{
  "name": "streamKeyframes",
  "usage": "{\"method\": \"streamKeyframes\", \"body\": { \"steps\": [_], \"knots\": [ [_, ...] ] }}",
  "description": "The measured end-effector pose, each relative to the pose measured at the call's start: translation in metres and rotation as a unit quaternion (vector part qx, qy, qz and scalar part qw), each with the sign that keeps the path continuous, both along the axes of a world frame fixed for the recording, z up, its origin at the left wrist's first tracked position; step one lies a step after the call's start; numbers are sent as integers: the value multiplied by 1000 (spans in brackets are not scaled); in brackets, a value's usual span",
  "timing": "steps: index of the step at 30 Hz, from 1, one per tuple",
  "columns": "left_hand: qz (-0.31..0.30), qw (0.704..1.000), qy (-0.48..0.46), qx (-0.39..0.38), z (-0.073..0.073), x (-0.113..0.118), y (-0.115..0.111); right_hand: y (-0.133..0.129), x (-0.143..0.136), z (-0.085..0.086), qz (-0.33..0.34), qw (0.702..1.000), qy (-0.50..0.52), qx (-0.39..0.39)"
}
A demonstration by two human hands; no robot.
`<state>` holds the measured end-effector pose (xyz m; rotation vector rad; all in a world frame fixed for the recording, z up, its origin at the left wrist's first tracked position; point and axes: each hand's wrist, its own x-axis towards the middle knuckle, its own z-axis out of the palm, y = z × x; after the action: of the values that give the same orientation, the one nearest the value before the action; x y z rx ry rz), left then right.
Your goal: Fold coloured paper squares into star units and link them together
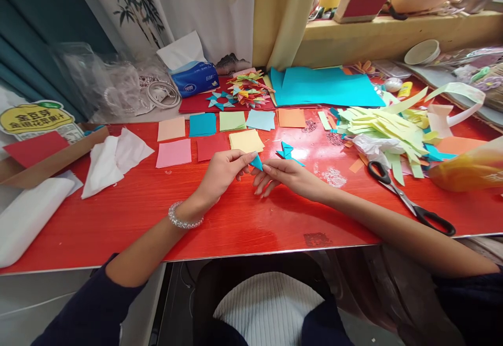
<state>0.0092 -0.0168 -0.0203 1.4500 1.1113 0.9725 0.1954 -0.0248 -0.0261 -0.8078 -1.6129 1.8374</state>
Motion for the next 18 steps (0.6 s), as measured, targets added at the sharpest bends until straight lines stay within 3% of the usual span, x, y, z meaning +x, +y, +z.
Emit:
{"method": "streamKeyframes", "body": {
  "steps": [7,18],
  "knots": [
    [19,1000,-3,2,-3,1,-2,1,0,-2,14,999,-13,27],
    [19,991,113,72,1,2,-8,-2,0,5,-14,999,-22,36]
  ]
}}
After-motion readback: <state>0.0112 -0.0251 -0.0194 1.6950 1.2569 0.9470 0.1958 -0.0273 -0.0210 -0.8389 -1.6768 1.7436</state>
